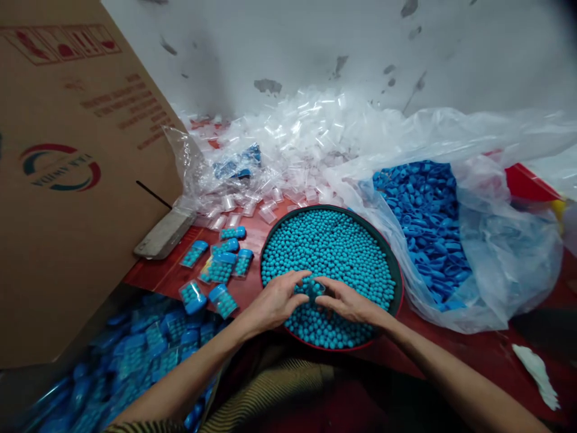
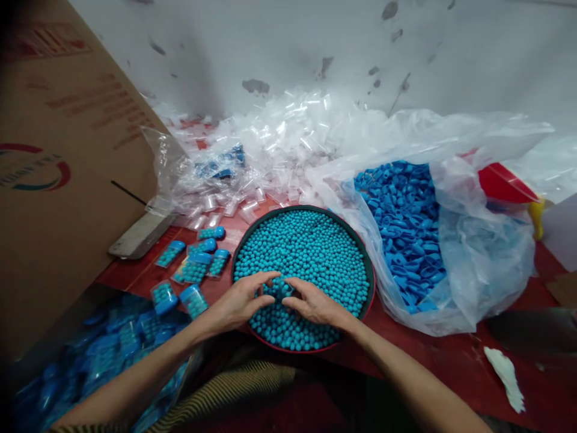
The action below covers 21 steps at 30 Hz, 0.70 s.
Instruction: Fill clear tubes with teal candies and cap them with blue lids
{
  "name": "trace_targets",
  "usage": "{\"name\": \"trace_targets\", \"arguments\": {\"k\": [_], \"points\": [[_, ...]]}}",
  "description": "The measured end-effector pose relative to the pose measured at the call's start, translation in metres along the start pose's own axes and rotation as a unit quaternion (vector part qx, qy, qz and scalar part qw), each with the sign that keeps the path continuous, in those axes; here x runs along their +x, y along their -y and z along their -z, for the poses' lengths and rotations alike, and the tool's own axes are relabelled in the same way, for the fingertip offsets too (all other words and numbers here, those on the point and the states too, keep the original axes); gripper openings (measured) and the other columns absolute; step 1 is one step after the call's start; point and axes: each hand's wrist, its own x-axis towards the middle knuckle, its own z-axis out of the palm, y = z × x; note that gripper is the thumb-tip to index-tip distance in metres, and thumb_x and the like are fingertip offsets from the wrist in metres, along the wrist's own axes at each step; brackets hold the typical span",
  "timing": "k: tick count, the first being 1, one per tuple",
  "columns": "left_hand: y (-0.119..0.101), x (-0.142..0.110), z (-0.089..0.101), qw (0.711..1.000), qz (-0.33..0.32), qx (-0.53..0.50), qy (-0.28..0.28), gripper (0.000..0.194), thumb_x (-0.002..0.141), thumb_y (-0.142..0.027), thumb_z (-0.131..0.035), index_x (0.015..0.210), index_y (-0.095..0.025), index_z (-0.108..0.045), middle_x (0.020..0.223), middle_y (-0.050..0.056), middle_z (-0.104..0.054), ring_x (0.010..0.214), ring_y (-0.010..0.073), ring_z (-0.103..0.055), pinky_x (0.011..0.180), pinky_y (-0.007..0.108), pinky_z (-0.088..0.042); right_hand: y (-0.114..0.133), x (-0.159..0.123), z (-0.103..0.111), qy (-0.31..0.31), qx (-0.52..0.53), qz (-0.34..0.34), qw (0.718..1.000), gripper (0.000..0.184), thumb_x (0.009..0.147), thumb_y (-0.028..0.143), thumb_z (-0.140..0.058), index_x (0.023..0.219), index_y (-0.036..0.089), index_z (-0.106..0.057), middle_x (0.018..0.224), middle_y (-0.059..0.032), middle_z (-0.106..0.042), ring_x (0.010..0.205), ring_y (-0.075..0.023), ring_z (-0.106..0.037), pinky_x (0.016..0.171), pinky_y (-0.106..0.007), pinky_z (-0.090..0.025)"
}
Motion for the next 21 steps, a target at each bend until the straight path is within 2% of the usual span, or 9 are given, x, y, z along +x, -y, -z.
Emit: {"name": "trace_targets", "arguments": {"k": [3,6,9,10,12,14,16,18,21], "points": [[-0.003,0.022,-0.014,0.995,0.045,-0.092,-0.018,0.036,0.071,-0.022,-0.051,0.106,-0.018,-0.052,0.078,0.001,-0.056,0.069,0.0128,-0.051,0.065,0.025,-0.042,0.001,0.003,0.0,-0.015,0.149,-0.012,0.989,0.033,0.079,0.035,-0.046,0.106,0.016,-0.045,0.082,-0.0027,-0.052,0.068,-0.014,-0.057,0.05,-0.025,-0.049],[-0.007,0.037,-0.023,0.968,0.113,-0.223,-0.015,0.029,0.068,-0.023,-0.052,0.096,-0.014,-0.052,0.065,-0.002,-0.047,0.059,0.0105,-0.047,0.051,0.021,-0.039,0.003,0.003,0.006,-0.053,0.162,-0.029,0.985,0.026,0.078,0.036,-0.046,0.091,0.014,-0.049,0.076,-0.0015,-0.053,0.065,-0.0151,-0.059,0.047,-0.024,-0.048],[-0.008,0.042,-0.024,0.918,0.173,-0.356,0.014,0.027,0.067,-0.025,-0.053,0.091,-0.014,-0.048,0.067,-0.002,-0.045,0.057,0.0104,-0.048,0.044,0.019,-0.039,0.003,-0.003,0.019,-0.089,-0.012,-0.024,0.996,0.024,0.082,0.035,-0.041,0.082,0.015,-0.054,0.065,-0.0004,-0.055,0.058,-0.0136,-0.056,0.054,-0.027,-0.047],[-0.008,0.042,-0.023,0.905,0.183,-0.383,0.017,0.027,0.067,-0.026,-0.053,0.09,-0.015,-0.046,0.068,-0.002,-0.045,0.058,0.0107,-0.049,0.044,0.019,-0.04,0.002,-0.005,0.024,-0.112,-0.1,-0.006,0.989,0.023,0.082,0.034,-0.042,0.083,0.016,-0.055,0.07,-0.0022,-0.057,0.064,-0.015,-0.056,0.061,-0.03,-0.047],[-0.007,0.041,-0.02,0.893,0.192,-0.407,0.019,0.028,0.067,-0.028,-0.054,0.091,-0.016,-0.044,0.068,-0.002,-0.044,0.058,0.0103,-0.048,0.044,0.019,-0.041,0.0,-0.008,0.031,-0.149,-0.261,0.03,0.953,0.023,0.078,0.033,-0.05,0.093,0.016,-0.056,0.092,-0.0082,-0.056,0.086,-0.0205,-0.052,0.078,-0.037,-0.041],[-0.006,0.041,-0.018,0.894,0.191,-0.405,0.022,0.029,0.066,-0.028,-0.056,0.09,-0.016,-0.045,0.067,-0.003,-0.041,0.057,0.0088,-0.045,0.043,0.018,-0.041,-0.005,-0.008,0.033,-0.154,-0.327,0.036,0.932,0.034,0.071,0.029,-0.059,0.102,0.016,-0.052,0.107,-0.0119,-0.049,0.099,-0.0246,-0.044,0.085,-0.042,-0.035],[-0.007,0.042,-0.02,0.903,0.187,-0.385,0.028,0.028,0.064,-0.026,-0.057,0.089,-0.016,-0.048,0.065,-0.004,-0.038,0.056,0.0079,-0.041,0.042,0.016,-0.039,-0.011,-0.004,0.032,-0.156,-0.243,0.008,0.957,0.03,0.067,0.026,-0.061,0.094,0.016,-0.054,0.101,-0.01,-0.05,0.094,-0.023,-0.045,0.083,-0.041,-0.035],[-0.008,0.044,-0.025,0.918,0.181,-0.351,0.035,0.026,0.063,-0.024,-0.056,0.087,-0.015,-0.051,0.063,-0.004,-0.036,0.056,0.0077,-0.039,0.04,0.015,-0.036,-0.015,0.002,0.031,-0.186,-0.09,-0.025,0.978,0.015,0.068,0.026,-0.058,0.078,0.016,-0.053,0.084,-0.0046,-0.051,0.081,-0.0178,-0.048,0.077,-0.035,-0.039],[-0.013,0.05,-0.035,0.931,0.181,-0.313,0.048,0.025,0.063,-0.021,-0.055,0.087,-0.014,-0.052,0.06,-0.004,-0.039,0.051,0.0064,-0.037,0.039,0.014,-0.031,-0.012,0.013,0.035,-0.247,0.053,-0.051,0.966,0.019,0.078,0.036,-0.043,0.074,0.017,-0.045,0.069,0.0001,-0.045,0.062,-0.0118,-0.046,0.06,-0.028,-0.042]]}}
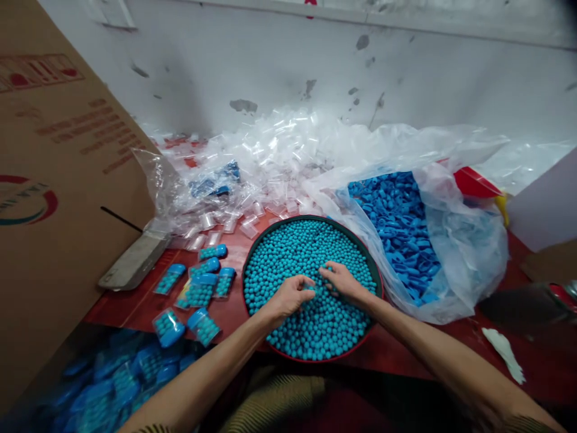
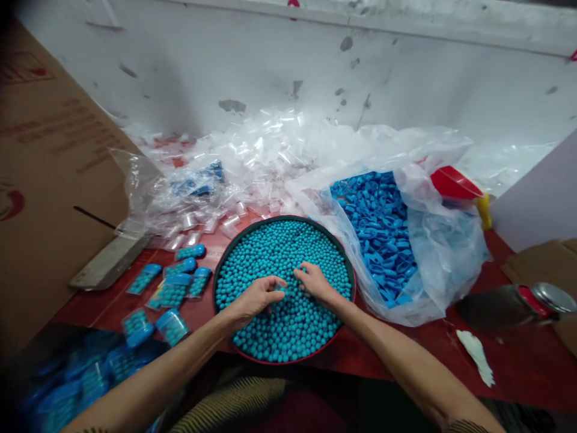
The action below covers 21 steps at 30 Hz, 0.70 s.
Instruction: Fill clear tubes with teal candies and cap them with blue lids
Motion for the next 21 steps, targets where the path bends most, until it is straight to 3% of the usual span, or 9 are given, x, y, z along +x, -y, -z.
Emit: {"name": "trace_targets", "arguments": {"k": [4,8,10,13,15,18,21], "points": [[-0.005,0.006,-0.013,0.999,0.001,-0.031,0.025,0.02,0.062,-0.018,-0.054,0.081,-0.013,-0.051,0.06,-0.004,-0.043,0.05,0.0055,-0.038,0.041,0.014,-0.03,0.022,0.007,-0.001,-0.057,0.113,-0.007,0.992,0.028,0.084,0.043,-0.024,0.084,0.018,-0.039,0.068,0.003,-0.04,0.05,-0.0066,-0.041,0.052,-0.023,-0.042],[-0.011,0.005,-0.019,0.997,0.005,-0.069,0.046,0.023,0.06,-0.02,-0.057,0.081,-0.015,-0.049,0.062,-0.003,-0.044,0.053,0.0074,-0.041,0.041,0.016,-0.035,0.037,0.005,0.001,-0.116,0.33,-0.007,0.937,0.026,0.076,0.044,-0.044,0.081,0.02,-0.039,0.061,0.0075,-0.034,0.037,-0.0021,-0.027,0.037,-0.016,-0.028],[-0.012,0.003,-0.018,0.996,0.016,-0.077,0.048,0.026,0.059,-0.022,-0.06,0.082,-0.016,-0.048,0.062,-0.004,-0.044,0.054,0.0081,-0.043,0.041,0.016,-0.037,0.035,0.004,0.004,-0.139,0.36,-0.007,0.923,0.026,0.073,0.044,-0.049,0.079,0.02,-0.04,0.058,0.0087,-0.034,0.034,-0.0014,-0.022,0.032,-0.015,-0.019],[-0.013,0.001,-0.013,0.99,0.037,-0.112,0.076,0.028,0.062,-0.03,-0.062,0.08,-0.017,-0.046,0.064,-0.004,-0.044,0.053,0.0082,-0.047,0.041,0.017,-0.04,0.025,-0.001,0.009,-0.163,0.307,-0.006,0.938,0.024,0.074,0.044,-0.047,0.077,0.02,-0.042,0.056,0.0092,-0.035,0.032,-0.0017,-0.022,0.032,-0.015,-0.018],[-0.013,0.0,-0.009,0.984,0.046,-0.137,0.107,0.03,0.064,-0.037,-0.06,0.08,-0.017,-0.044,0.066,-0.003,-0.047,0.052,0.0089,-0.05,0.042,0.019,-0.041,0.017,-0.005,0.011,-0.157,0.255,-0.009,0.954,0.022,0.073,0.041,-0.051,0.076,0.019,-0.047,0.055,0.0084,-0.039,0.035,-0.0036,-0.033,0.035,-0.017,-0.028],[-0.015,0.0,-0.004,0.982,0.023,-0.138,0.127,0.034,0.066,-0.038,-0.06,0.088,-0.018,-0.046,0.07,-0.002,-0.049,0.053,0.0093,-0.052,0.04,0.017,-0.038,0.014,-0.015,0.016,-0.107,0.099,0.026,0.989,0.016,0.07,0.03,-0.056,0.08,0.017,-0.056,0.067,0.0027,-0.054,0.062,-0.0112,-0.053,0.059,-0.024,-0.044],[-0.017,0.002,-0.001,0.988,-0.022,-0.114,0.097,0.035,0.064,-0.032,-0.064,0.094,-0.019,-0.05,0.077,-0.002,-0.049,0.054,0.0059,-0.049,0.039,0.013,-0.034,0.023,-0.028,0.017,-0.075,-0.029,0.103,0.991,0.017,0.078,0.025,-0.047,0.087,0.018,-0.06,0.087,-0.0019,-0.06,0.085,-0.0138,-0.054,0.08,-0.029,-0.041]]}}
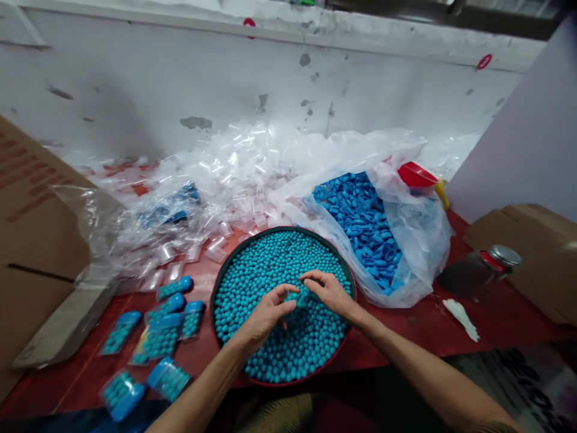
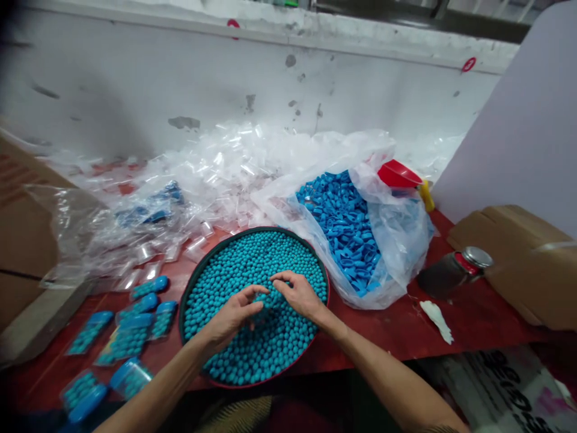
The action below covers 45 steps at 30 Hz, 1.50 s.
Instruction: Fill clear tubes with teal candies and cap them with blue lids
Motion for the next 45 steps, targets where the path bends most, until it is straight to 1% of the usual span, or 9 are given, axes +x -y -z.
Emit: {"name": "trace_targets", "arguments": {"k": [5,9,13,16,21,24,30,36,45], "points": [[0.003,0.006,-0.001,0.998,0.001,-0.06,0.012,0.031,0.069,-0.035,-0.059,0.094,-0.019,-0.049,0.077,-0.001,-0.051,0.05,0.0062,-0.048,0.039,0.015,-0.032,0.02,-0.015,-0.007,0.034,-0.119,0.123,0.985,0.026,0.08,0.02,-0.047,0.105,0.02,-0.055,0.105,-0.0046,-0.054,0.098,-0.0134,-0.049,0.085,-0.025,-0.037],[0.006,0.006,-0.001,0.999,0.031,-0.036,0.021,0.036,0.067,-0.037,-0.061,0.096,-0.021,-0.048,0.07,-0.003,-0.051,0.047,0.0065,-0.046,0.038,0.015,-0.029,0.018,-0.019,-0.006,0.024,-0.164,0.045,0.985,0.021,0.081,0.026,-0.046,0.099,0.017,-0.054,0.085,-0.0028,-0.06,0.079,-0.0126,-0.055,0.069,-0.022,-0.042],[-0.001,0.002,0.0,0.995,0.012,0.087,0.046,0.03,0.065,-0.032,-0.064,0.09,-0.022,-0.053,0.079,-0.002,-0.054,0.054,0.0065,-0.045,0.044,0.015,-0.033,0.01,-0.014,0.024,0.126,-0.181,0.034,0.975,0.016,0.081,0.03,-0.047,0.084,0.019,-0.059,0.071,0.0024,-0.06,0.065,-0.0098,-0.055,0.058,-0.018,-0.039],[-0.006,0.002,0.001,0.994,0.014,0.102,0.025,0.031,0.066,-0.033,-0.063,0.092,-0.023,-0.052,0.076,-0.003,-0.052,0.055,0.0071,-0.045,0.045,0.016,-0.033,-0.001,-0.009,0.067,0.051,-0.27,0.037,0.961,0.018,0.084,0.025,-0.042,0.086,0.02,-0.059,0.08,0.0009,-0.061,0.073,-0.0108,-0.055,0.066,-0.02,-0.039],[-0.003,0.008,0.002,0.998,0.058,0.029,-0.008,0.041,0.064,-0.035,-0.064,0.098,-0.021,-0.046,0.068,-0.003,-0.051,0.051,0.008,-0.049,0.041,0.016,-0.03,-0.037,-0.012,0.132,-0.091,-0.541,-0.104,0.83,0.009,0.077,0.022,-0.052,0.083,0.018,-0.057,0.089,-0.0071,-0.058,0.087,-0.0194,-0.051,0.073,-0.028,-0.037],[0.0,0.009,0.003,0.998,0.062,-0.014,-0.01,0.039,0.066,-0.035,-0.062,0.097,-0.019,-0.044,0.069,-0.002,-0.053,0.053,0.0085,-0.051,0.043,0.016,-0.032,-0.048,-0.016,0.146,-0.085,-0.561,-0.119,0.815,0.009,0.075,0.024,-0.054,0.077,0.016,-0.056,0.085,-0.0101,-0.058,0.086,-0.0233,-0.05,0.072,-0.031,-0.036],[-0.002,0.007,-0.004,0.997,0.025,-0.063,0.047,0.037,0.072,-0.034,-0.056,0.101,-0.018,-0.039,0.081,0.004,-0.057,0.056,0.0107,-0.055,0.042,0.017,-0.035,-0.019,-0.004,0.106,-0.12,-0.436,-0.016,0.892,0.026,0.08,0.029,-0.048,0.102,0.015,-0.048,0.087,-0.0082,-0.06,0.076,-0.0197,-0.057,0.067,-0.029,-0.042],[-0.001,0.006,-0.01,0.998,-0.026,-0.049,-0.014,0.041,0.07,-0.036,-0.058,0.102,-0.018,-0.041,0.08,0.001,-0.055,0.051,0.0085,-0.053,0.042,0.017,-0.039,0.011,-0.008,0.017,0.048,-0.33,0.17,0.927,0.034,0.084,0.019,-0.037,0.117,0.015,-0.044,0.093,-0.0092,-0.058,0.084,-0.0184,-0.055,0.072,-0.03,-0.045],[0.005,-0.004,-0.006,0.995,-0.069,-0.063,-0.02,0.05,0.073,-0.031,-0.055,0.117,-0.021,-0.034,0.086,0.002,-0.049,0.053,0.0075,-0.052,0.042,0.019,-0.043,0.014,-0.007,0.001,0.011,-0.122,0.098,0.988,0.024,0.083,0.025,-0.044,0.098,0.019,-0.061,0.082,-0.0032,-0.064,0.072,-0.0143,-0.058,0.068,-0.026,-0.045]]}}
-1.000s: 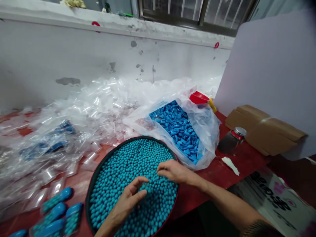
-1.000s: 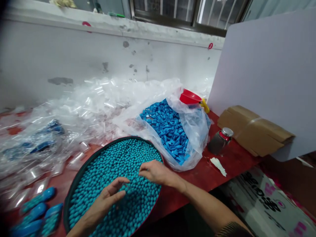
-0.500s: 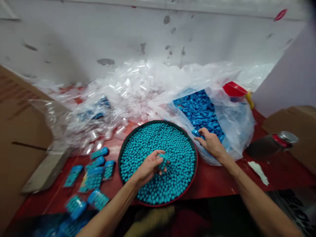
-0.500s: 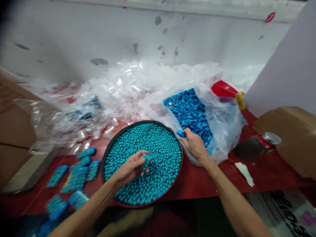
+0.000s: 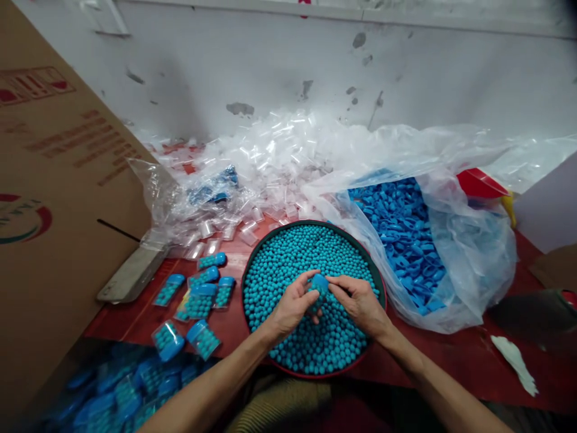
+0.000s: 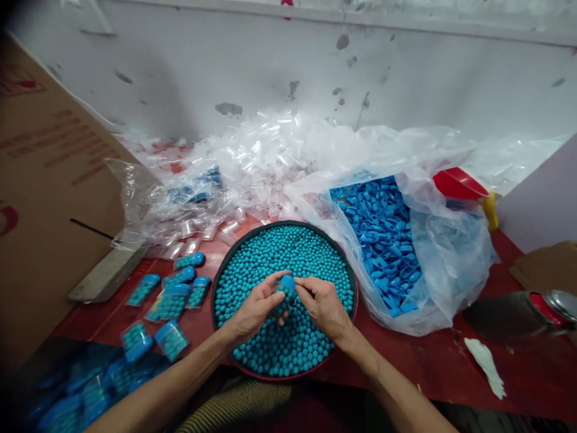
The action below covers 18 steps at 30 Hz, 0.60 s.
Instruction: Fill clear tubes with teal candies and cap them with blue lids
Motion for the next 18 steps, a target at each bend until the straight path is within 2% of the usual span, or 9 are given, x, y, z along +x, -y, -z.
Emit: {"name": "trace_targets", "arguments": {"k": [6,9,12,14,16,18], "points": [[-0.003,-0.004,0.001,0.999,0.004,0.037,-0.01,0.057,0.073,-0.027,-0.054,0.123,-0.021,-0.029,0.094,0.005,-0.049,0.051,0.006,-0.05,0.041,0.018,-0.041,0.003,-0.002,-0.007,-0.017,0.027,-0.028,0.999,0.023,0.081,0.027,-0.046,0.094,0.019,-0.063,0.082,-0.0036,-0.065,0.074,-0.0155,-0.059,0.069,-0.026,-0.045],[-0.008,-0.007,-0.001,0.998,0.002,0.06,-0.01,0.055,0.074,-0.025,-0.052,0.123,-0.021,-0.029,0.089,0.004,-0.05,0.048,0.0052,-0.049,0.039,0.017,-0.039,0.006,-0.004,-0.007,-0.017,0.038,-0.033,0.999,0.023,0.08,0.028,-0.048,0.092,0.018,-0.064,0.076,-0.0026,-0.065,0.069,-0.0147,-0.059,0.066,-0.024,-0.045],[-0.015,-0.009,-0.002,0.997,-0.009,0.08,0.001,0.054,0.074,-0.022,-0.051,0.123,-0.021,-0.029,0.083,0.002,-0.05,0.047,0.0049,-0.048,0.04,0.016,-0.039,0.01,-0.006,-0.008,-0.032,0.066,-0.074,0.995,0.024,0.08,0.029,-0.048,0.092,0.018,-0.064,0.069,-0.0011,-0.064,0.067,-0.0143,-0.059,0.063,-0.023,-0.046],[-0.017,-0.01,-0.002,0.995,-0.011,0.096,-0.001,0.052,0.074,-0.022,-0.05,0.121,-0.021,-0.031,0.082,0.001,-0.049,0.047,0.0045,-0.048,0.039,0.016,-0.038,0.01,-0.007,-0.007,-0.038,0.063,-0.067,0.995,0.023,0.08,0.028,-0.048,0.092,0.017,-0.064,0.07,-0.0019,-0.064,0.067,-0.0141,-0.058,0.063,-0.023,-0.045],[-0.016,-0.01,-0.001,0.994,-0.013,0.11,-0.004,0.045,0.074,-0.022,-0.05,0.117,-0.02,-0.036,0.081,0.0,-0.049,0.046,0.0044,-0.047,0.037,0.015,-0.036,0.008,-0.005,-0.004,-0.015,0.054,-0.034,0.998,0.022,0.079,0.027,-0.049,0.092,0.017,-0.065,0.074,-0.0028,-0.064,0.066,-0.0136,-0.057,0.063,-0.024,-0.044],[-0.013,-0.01,0.0,0.993,-0.016,0.119,-0.003,0.038,0.074,-0.022,-0.049,0.111,-0.02,-0.039,0.078,-0.001,-0.049,0.045,0.0045,-0.047,0.035,0.014,-0.034,0.004,-0.003,0.001,0.045,0.058,-0.012,0.997,0.021,0.078,0.027,-0.05,0.09,0.017,-0.065,0.072,-0.0021,-0.064,0.063,-0.0126,-0.055,0.06,-0.023,-0.042]]}}
